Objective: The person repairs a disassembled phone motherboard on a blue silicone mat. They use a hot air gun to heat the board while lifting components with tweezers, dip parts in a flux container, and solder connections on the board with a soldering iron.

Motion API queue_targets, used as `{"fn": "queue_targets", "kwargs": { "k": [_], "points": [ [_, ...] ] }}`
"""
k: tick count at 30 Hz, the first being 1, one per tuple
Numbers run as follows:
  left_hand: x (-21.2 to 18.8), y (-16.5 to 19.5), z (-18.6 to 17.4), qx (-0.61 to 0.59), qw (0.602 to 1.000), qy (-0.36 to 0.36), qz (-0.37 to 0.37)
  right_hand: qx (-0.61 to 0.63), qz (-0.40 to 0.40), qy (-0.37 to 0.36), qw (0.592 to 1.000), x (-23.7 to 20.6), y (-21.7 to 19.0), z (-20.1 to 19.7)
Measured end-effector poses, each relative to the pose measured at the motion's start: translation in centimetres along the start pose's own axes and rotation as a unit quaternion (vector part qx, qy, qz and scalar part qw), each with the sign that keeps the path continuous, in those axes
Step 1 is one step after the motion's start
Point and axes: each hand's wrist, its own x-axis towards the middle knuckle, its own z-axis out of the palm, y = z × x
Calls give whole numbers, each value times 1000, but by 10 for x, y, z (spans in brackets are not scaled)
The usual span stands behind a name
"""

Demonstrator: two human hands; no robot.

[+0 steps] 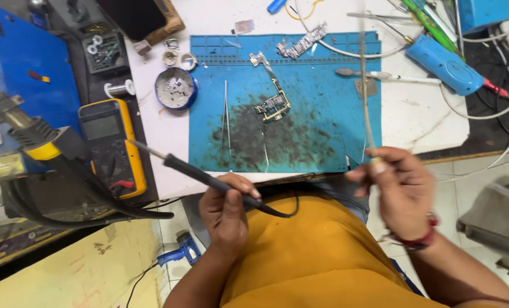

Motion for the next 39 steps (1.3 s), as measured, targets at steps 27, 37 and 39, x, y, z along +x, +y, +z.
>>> {"fn": "queue_targets", "kwargs": {
  "k": [27,37,39],
  "points": [
    [36,-11,27,384,910,-153,-18,-498,-431,-297,692,77,-31,74],
    [32,5,27,433,883,-177,34,-272,-280,-49,919,82,-5,66],
    [31,6,28,454,867,-199,54,-66,-154,-79,983,72,1,75]
  ]
}}
